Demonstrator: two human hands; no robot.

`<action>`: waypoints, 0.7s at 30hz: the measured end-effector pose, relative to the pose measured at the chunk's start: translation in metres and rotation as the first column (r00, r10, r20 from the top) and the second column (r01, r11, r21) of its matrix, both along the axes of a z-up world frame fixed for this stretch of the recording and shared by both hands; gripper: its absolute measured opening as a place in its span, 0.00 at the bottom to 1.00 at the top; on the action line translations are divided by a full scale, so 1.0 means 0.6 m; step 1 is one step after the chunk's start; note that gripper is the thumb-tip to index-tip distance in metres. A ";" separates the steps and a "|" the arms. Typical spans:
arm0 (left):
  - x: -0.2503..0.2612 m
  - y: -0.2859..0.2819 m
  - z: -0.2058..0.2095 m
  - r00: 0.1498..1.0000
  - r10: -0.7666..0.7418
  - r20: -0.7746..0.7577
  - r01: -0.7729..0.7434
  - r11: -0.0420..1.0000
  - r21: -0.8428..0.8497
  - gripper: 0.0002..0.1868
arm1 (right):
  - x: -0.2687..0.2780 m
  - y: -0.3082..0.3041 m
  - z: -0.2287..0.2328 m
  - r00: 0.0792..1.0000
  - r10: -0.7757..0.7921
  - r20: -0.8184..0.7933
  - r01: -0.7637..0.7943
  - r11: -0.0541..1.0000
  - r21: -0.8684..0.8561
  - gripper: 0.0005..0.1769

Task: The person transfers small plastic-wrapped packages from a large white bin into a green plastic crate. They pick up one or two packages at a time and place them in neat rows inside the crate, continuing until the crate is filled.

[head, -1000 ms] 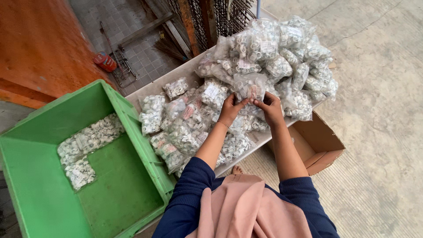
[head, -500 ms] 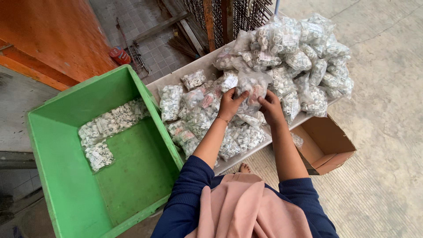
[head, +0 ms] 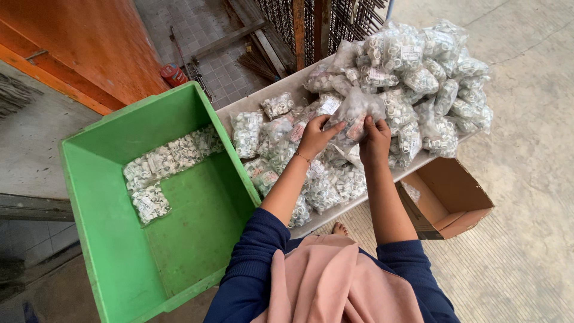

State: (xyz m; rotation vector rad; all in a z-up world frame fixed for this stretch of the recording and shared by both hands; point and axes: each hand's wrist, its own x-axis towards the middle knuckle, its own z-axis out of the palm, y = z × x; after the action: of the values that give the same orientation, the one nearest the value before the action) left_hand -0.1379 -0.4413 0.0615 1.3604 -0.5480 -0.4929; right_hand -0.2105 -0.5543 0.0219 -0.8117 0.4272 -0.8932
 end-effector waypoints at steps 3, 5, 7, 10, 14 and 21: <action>0.006 0.013 0.005 0.997 -0.035 0.075 0.032 0.999 0.041 0.13 | -0.007 0.029 0.021 0.998 0.013 0.063 -0.016 0.999 0.040 0.10; 0.004 0.020 0.003 0.994 -0.044 0.099 0.037 0.997 0.070 0.12 | -0.010 0.046 0.030 0.995 0.025 0.094 -0.031 0.998 0.055 0.14; -0.001 0.022 0.002 0.993 -0.036 0.110 0.029 0.998 0.062 0.14 | -0.010 0.058 0.038 0.998 -0.048 0.037 0.045 0.996 0.073 0.17; -0.004 0.036 -0.001 0.998 -0.017 0.053 0.015 0.999 0.029 0.14 | -0.011 0.071 0.042 0.995 -0.080 0.055 0.076 0.994 0.074 0.16; -0.010 0.050 -0.004 0.998 -0.062 -0.022 0.062 0.998 0.001 0.18 | -0.015 0.083 0.044 0.990 -0.123 0.065 0.120 0.992 0.046 0.15; -0.032 0.086 0.010 0.977 -0.123 -0.176 0.119 0.992 -0.033 0.18 | -0.027 0.120 0.062 0.985 -0.171 0.030 0.169 0.983 0.076 0.17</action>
State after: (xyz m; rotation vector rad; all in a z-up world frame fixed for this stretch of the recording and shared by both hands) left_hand -0.1572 -0.3897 0.0673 1.2520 -0.4898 -0.6984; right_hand -0.2269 -0.4824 0.0590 -0.6977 0.5004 -1.0431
